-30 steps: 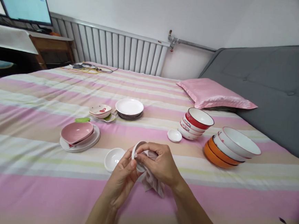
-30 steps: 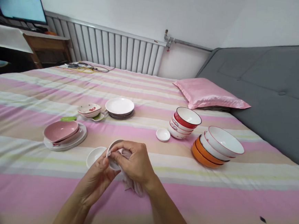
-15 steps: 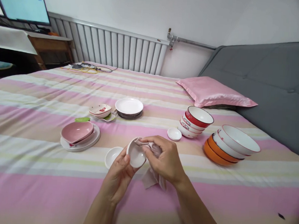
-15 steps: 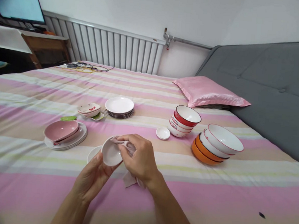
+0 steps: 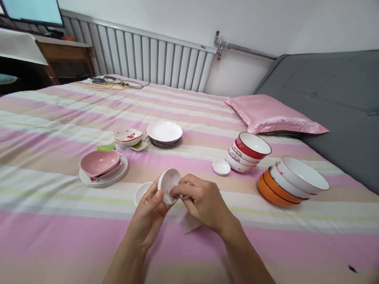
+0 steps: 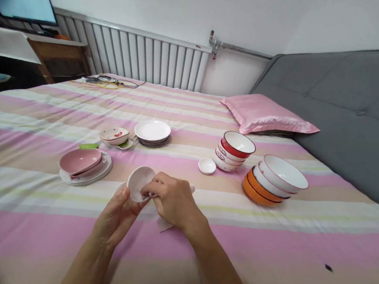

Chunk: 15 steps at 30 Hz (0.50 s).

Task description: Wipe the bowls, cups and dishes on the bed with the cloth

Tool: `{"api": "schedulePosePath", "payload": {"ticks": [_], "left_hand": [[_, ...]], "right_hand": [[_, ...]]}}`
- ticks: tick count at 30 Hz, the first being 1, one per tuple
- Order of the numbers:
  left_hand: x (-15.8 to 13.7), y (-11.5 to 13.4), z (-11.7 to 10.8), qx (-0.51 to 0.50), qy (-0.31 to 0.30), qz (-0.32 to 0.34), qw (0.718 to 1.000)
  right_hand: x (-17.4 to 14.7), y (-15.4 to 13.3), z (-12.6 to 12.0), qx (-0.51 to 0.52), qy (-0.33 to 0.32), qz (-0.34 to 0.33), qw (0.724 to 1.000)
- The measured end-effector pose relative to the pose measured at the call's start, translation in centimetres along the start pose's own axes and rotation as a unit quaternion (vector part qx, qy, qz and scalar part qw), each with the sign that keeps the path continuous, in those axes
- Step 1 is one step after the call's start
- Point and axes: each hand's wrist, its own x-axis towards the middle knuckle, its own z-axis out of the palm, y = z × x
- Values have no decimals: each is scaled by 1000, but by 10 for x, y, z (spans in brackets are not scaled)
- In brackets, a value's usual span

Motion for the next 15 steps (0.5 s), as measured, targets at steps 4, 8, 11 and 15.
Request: {"api": "schedulePosePath", "payload": {"ticks": [4,8,11,15], "left_hand": [[1,-1,1,19,-4,4,1000],[0,-3,0,34,-6,-9,999],[-1,-4,-2,41,2,-20,999],[-1,-4,-5,50,10,-16,999]], "right_hand": [[2,4,3,12,116,22,993],[4,9,15,-14,178,17,984],[5,11,21,-53,184,23,981],[5,9,24,-72,154,47,984]]}}
